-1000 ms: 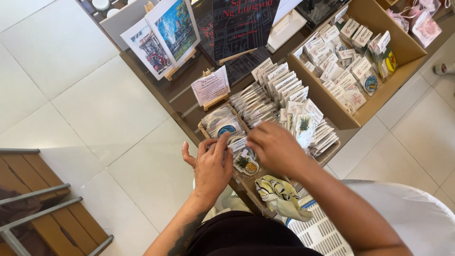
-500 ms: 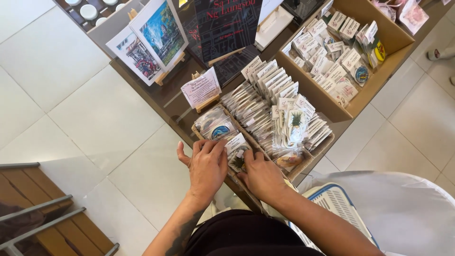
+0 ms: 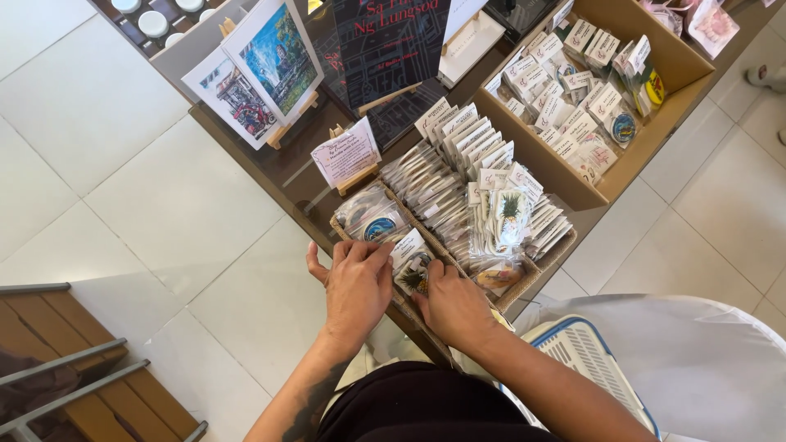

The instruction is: Selecting and cleaning small retail items like stickers and magnets from a display counter.

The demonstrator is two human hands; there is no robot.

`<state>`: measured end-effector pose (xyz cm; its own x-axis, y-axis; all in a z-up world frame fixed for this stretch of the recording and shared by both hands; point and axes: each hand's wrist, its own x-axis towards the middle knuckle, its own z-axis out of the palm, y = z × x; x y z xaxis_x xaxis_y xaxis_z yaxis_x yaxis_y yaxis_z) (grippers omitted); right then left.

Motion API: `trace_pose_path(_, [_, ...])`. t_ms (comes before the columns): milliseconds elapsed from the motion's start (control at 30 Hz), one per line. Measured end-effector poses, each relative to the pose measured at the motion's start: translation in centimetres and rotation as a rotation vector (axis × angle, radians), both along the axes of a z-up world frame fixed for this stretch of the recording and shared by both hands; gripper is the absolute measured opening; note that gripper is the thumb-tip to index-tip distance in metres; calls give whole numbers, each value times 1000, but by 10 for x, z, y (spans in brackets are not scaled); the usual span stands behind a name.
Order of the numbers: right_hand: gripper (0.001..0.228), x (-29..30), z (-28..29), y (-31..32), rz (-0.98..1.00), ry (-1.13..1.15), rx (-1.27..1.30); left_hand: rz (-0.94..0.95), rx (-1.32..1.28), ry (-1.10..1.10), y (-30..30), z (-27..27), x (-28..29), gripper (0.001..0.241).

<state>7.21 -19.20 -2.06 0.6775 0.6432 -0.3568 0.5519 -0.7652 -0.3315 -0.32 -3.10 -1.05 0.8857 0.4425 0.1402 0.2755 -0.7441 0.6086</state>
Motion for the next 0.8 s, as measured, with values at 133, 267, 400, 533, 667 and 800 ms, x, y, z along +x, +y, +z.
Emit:
trace_pose_path(133, [50,-1,2,0,-13,14,-9,-3,30,8,-4,-5,-2,23])
trace_pose_path(267, [50,0,4,0,-32,19,5,-8,109,-22,-4,-7,-3,36])
trace_pose_path(400, [56,1,21,-5,-57,73,-42,-1,103,-73,-1,1,-7,38])
trace_pose_path(533, [59,4,70,-38,18,88,170,-3,108,-133,2,12,-6,36])
trace_pose_path(667, [64,2,70,-80,183,110,108,-34,105,-176,-7,30,8,30])
trace_pose_path(800, [65,-2,84,-80,116,251,-1,-153,76,-249,-29,36,29,25])
